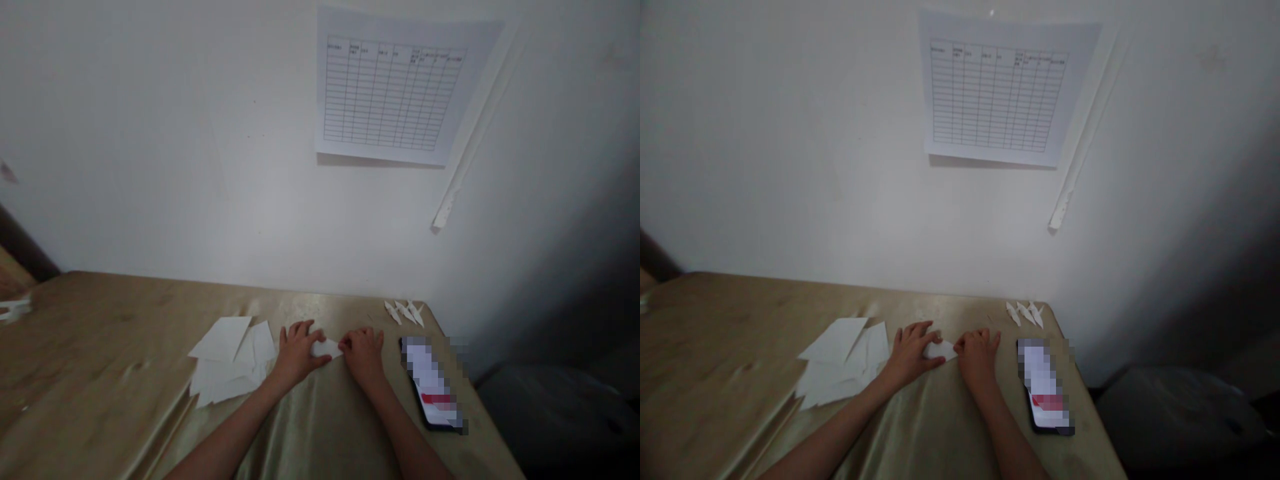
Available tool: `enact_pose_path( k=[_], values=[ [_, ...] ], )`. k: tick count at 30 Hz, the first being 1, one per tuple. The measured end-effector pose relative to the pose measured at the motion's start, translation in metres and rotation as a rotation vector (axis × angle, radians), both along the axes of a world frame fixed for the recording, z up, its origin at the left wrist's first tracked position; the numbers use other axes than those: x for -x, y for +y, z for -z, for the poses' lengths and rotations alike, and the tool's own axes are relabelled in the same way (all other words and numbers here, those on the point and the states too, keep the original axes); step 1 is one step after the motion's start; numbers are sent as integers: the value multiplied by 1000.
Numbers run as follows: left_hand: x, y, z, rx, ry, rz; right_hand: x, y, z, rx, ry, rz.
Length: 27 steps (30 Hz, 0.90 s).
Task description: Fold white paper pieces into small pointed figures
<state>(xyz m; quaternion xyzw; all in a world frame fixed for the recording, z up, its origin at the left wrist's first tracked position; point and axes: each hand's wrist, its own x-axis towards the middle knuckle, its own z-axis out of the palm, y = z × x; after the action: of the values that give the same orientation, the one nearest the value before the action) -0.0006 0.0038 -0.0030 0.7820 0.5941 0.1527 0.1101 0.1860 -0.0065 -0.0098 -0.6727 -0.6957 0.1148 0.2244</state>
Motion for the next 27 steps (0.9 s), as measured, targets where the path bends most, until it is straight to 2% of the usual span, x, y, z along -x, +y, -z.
enact_pose_path(
  k=[9, 15, 27],
  values=[
    [-2, -3, -4, 7, -8, 19, 2, 2, 1, 11, -5, 14],
    [-4, -4, -9, 12, -6, 102, 2, -2, 0, 26, -8, 30],
    [-4, -1, -3, 15, -15, 95, -9, -10, -2, -41, 0, -53]
  ],
)
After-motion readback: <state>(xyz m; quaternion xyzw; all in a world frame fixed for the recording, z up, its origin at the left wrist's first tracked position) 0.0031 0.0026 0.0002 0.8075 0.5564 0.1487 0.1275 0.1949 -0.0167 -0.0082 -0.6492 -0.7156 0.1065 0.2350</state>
